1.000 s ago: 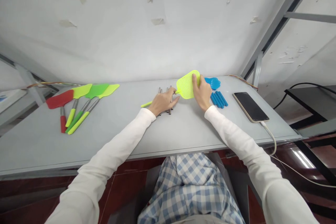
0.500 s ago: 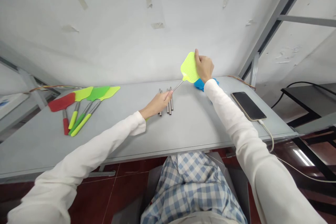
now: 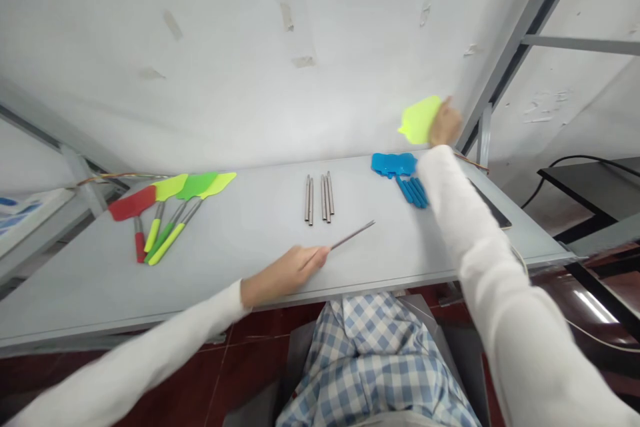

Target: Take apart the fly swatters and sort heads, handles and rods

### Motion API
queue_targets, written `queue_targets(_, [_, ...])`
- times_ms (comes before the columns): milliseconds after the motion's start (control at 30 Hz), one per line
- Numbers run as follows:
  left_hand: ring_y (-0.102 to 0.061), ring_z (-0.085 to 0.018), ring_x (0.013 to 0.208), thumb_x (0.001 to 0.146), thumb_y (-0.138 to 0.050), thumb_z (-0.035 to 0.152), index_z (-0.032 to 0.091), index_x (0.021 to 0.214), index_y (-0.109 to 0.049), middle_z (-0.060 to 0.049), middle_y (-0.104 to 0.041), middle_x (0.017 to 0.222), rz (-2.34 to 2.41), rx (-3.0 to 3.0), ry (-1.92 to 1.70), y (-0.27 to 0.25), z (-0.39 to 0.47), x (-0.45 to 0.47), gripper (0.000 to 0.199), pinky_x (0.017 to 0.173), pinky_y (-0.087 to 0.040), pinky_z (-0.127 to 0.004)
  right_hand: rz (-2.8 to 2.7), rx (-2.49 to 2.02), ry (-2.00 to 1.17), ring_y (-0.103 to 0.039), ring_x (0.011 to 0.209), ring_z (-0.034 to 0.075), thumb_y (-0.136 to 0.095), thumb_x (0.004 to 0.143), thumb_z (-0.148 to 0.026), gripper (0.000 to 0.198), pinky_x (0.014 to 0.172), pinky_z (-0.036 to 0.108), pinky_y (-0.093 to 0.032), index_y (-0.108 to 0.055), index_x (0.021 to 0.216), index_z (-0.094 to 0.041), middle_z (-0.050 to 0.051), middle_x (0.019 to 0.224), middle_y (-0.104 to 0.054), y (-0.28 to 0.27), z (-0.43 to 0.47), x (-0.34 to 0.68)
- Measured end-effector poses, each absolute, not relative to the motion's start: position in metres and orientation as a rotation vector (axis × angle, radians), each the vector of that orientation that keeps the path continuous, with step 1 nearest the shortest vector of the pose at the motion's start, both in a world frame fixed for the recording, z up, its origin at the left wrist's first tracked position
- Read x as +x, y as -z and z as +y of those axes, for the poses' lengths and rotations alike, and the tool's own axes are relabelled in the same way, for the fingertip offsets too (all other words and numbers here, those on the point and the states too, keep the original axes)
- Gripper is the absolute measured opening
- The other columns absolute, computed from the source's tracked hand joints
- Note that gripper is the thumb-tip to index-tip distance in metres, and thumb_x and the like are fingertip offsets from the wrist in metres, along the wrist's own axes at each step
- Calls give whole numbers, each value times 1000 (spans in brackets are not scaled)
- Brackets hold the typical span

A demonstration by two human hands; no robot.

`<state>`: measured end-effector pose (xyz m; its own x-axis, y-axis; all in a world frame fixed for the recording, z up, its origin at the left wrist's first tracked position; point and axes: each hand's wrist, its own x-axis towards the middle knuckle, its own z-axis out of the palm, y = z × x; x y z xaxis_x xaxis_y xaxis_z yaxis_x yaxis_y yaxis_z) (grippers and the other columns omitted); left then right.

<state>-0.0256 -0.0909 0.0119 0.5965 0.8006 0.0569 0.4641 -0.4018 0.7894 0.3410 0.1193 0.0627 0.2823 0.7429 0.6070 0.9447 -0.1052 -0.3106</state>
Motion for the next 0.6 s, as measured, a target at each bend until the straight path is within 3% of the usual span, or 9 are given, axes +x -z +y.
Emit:
queue_targets(67, [-42, -14, 52, 92, -41, 44, 23, 62, -46, 1, -49, 57, 1169, 1882, -676, -9, -105, -41, 37, 52, -34, -27, -1227, -2032, 376, -59, 78, 22, 28, 83, -58, 113, 63, 38, -31, -67, 102, 0, 29, 86, -60, -61, 112, 371])
queue_targets(167, [-31, -10, 44, 91, -42, 54, 22, 63, -41, 4, -34, 53, 1164, 1598, -768, -17, -98, -45, 42, 41, -26, -23, -1178, -2069, 211, -60, 79, 19, 9, 87, -68, 103, 64, 36, -31, -70, 91, -3, 25, 81, -62, -55, 109, 375])
queue_targets(333, [-14, -3, 37, 86, -51, 60, 22, 64, -34, 10, -19, 52, 903, 1233, -792, -43, -56, -16, 47, 33, -10, -15, -1551, -2045, 127, -62, 82, 24, -11, 91, -72, 86, 66, 34, -36, -69, 84, -10, 18, 81, -66, -52, 128, 329])
queue_targets(600, [-8, -3, 35, 94, -45, 47, 21, 66, -31, 11, -16, 50, 651, 785, -835, -23, -12, 8, 41, 30, -10, -11, -1838, -2219, 301, -63, 94, 31, -30, 93, -68, 73, 76, 39, -38, -72, 95, -9, 24, 96, -69, -63, 156, 341])
